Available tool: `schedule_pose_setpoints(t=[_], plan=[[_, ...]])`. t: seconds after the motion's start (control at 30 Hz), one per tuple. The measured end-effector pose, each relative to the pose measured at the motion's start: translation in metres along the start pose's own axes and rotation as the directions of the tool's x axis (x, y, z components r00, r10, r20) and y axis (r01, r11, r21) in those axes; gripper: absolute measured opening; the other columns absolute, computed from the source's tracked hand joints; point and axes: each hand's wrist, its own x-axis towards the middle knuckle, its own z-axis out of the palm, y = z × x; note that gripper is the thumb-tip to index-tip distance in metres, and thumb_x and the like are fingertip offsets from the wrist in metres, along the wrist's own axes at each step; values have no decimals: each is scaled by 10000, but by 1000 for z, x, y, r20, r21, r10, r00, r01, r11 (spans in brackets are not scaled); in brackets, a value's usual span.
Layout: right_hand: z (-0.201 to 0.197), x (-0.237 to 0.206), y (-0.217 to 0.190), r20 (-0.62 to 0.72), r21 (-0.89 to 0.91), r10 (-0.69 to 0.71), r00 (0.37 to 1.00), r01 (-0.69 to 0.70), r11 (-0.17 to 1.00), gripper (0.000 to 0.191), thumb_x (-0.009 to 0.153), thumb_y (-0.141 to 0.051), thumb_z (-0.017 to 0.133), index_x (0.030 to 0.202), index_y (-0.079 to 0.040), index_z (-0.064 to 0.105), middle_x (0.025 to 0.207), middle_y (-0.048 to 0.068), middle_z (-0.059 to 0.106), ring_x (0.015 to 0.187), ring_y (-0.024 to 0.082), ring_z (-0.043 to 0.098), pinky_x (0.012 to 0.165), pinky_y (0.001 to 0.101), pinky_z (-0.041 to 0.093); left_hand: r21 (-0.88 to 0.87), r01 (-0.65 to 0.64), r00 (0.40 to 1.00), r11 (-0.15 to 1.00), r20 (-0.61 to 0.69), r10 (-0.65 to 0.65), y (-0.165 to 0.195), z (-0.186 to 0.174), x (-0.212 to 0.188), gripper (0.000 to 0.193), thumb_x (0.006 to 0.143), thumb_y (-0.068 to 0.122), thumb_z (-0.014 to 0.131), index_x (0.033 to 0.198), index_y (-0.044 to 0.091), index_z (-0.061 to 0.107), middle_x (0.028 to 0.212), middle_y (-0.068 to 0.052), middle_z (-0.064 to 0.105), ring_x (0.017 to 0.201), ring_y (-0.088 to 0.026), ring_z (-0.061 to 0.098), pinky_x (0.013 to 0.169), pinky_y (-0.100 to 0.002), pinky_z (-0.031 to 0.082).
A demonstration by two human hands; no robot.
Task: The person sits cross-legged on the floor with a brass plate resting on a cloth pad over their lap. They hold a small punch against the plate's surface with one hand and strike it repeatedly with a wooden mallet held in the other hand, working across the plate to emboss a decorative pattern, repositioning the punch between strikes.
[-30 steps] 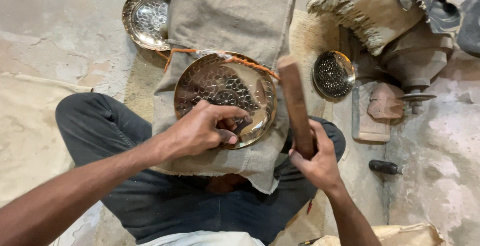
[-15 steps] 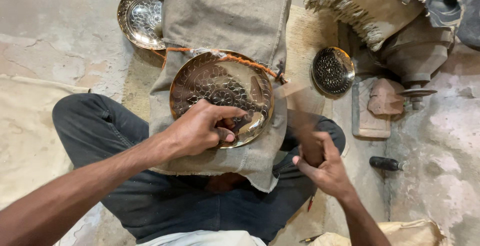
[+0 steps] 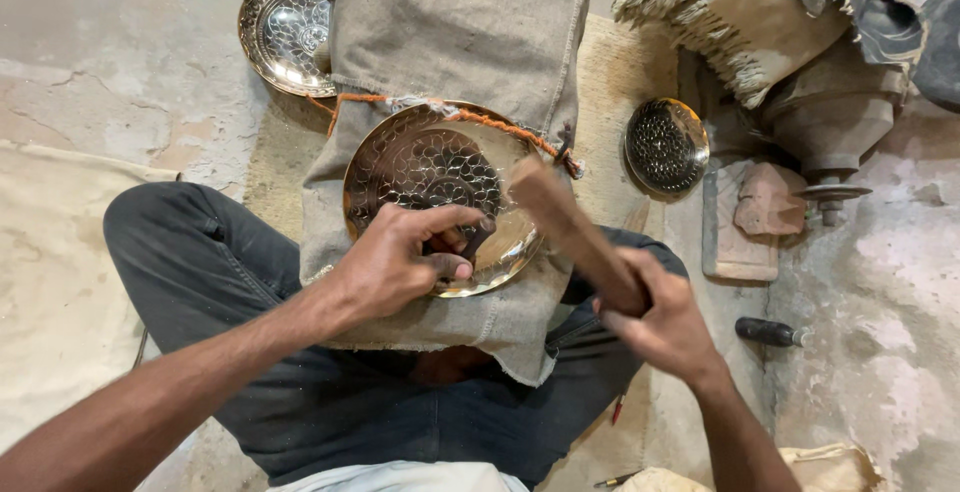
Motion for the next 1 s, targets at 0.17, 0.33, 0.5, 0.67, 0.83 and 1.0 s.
schedule_pose_setpoints(t=[0.17, 0.33, 0.5, 0.67, 0.83, 1.0], plan=[[-10, 12, -3, 156, 184, 123, 980, -151, 971, 605, 830, -53, 771, 1357, -82, 474, 872, 39, 683, 690, 147, 705, 590, 310, 601, 26, 20, 1000, 999, 17, -21, -2, 2, 0, 485, 797, 147, 794, 1269, 111, 693, 949, -108, 806, 833, -185, 787, 741, -347, 630], [-14, 14, -14, 48, -9, 101, 994, -101, 995, 569, 787, -121, 836, 1265, -65, 533, 764, 76, 615, 654, 165, 589, 572, 311, 477, 38, 8, 1000, 999, -9, -8, -6, 4, 0, 494, 799, 154, 792, 1278, 92, 686, 952, -123, 808, 841, -199, 795, 769, -353, 643], [-13, 8, -20, 146, -68, 54, 988, -44, 997, 516, 803, -139, 797, 1236, -60, 529, 806, 59, 714, 690, 151, 678, 623, 315, 544, 47, -6, 1000, 999, -14, 6, -8, 4, -1, 481, 814, 120, 780, 1284, 83, 683, 946, -117, 816, 822, -191, 799, 758, -351, 636], [-9, 3, -24, 153, -99, 63, 986, -48, 994, 515, 818, -122, 781, 1245, -43, 505, 837, 93, 680, 738, 171, 679, 644, 343, 555, 16, -45, 998, 999, -38, 46, -8, 4, 0, 476, 813, 113, 783, 1273, 56, 677, 938, -122, 810, 826, -176, 791, 749, -335, 627], [-5, 1, -29, 77, 11, 110, 991, -111, 994, 458, 853, -132, 795, 1183, -41, 490, 783, 86, 635, 675, 202, 660, 619, 322, 546, 17, -12, 999, 1000, -39, 13, -5, 4, 0, 474, 803, 118, 794, 1263, 72, 690, 934, -120, 812, 809, -165, 787, 723, -332, 619], [-3, 3, -28, 96, -27, 163, 982, -161, 987, 529, 801, -126, 769, 1244, -42, 492, 792, 76, 702, 666, 193, 693, 601, 341, 556, -6, -5, 999, 1000, -34, 5, -3, 3, 1, 483, 801, 111, 792, 1273, 86, 696, 939, -123, 811, 821, -159, 787, 734, -323, 622]])
